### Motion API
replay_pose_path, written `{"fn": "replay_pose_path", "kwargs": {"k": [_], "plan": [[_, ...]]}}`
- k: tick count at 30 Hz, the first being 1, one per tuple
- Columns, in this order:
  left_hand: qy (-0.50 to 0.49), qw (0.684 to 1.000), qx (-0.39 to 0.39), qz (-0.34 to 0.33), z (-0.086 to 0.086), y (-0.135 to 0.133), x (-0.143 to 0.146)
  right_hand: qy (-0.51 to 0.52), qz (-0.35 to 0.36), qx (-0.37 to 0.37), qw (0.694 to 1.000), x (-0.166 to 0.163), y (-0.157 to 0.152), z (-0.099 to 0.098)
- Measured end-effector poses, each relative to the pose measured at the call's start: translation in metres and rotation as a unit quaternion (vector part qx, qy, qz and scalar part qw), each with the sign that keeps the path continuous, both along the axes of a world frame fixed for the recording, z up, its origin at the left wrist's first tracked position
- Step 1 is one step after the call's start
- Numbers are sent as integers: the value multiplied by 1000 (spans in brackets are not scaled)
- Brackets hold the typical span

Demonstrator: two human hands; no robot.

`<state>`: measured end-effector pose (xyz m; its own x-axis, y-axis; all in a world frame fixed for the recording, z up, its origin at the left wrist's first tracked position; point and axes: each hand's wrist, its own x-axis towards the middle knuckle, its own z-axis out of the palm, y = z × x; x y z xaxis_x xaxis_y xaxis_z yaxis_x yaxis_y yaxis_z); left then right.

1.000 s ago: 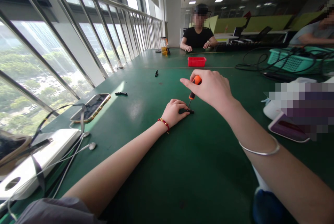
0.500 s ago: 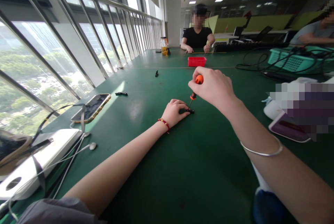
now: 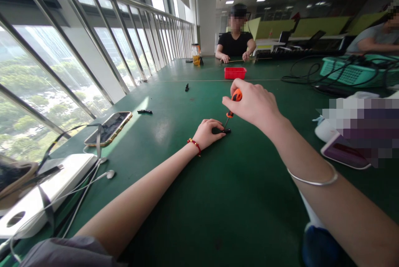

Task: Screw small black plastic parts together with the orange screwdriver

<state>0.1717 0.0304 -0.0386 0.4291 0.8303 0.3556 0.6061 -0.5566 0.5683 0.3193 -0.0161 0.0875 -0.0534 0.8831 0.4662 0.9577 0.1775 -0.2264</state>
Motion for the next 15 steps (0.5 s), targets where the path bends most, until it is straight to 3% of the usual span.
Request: {"fn": "replay_pose_path", "kwargs": {"k": [15], "plan": [[-2,1000,-2,-4,0,1,1,29,32,-28,999,-5,-1,-2]]}}
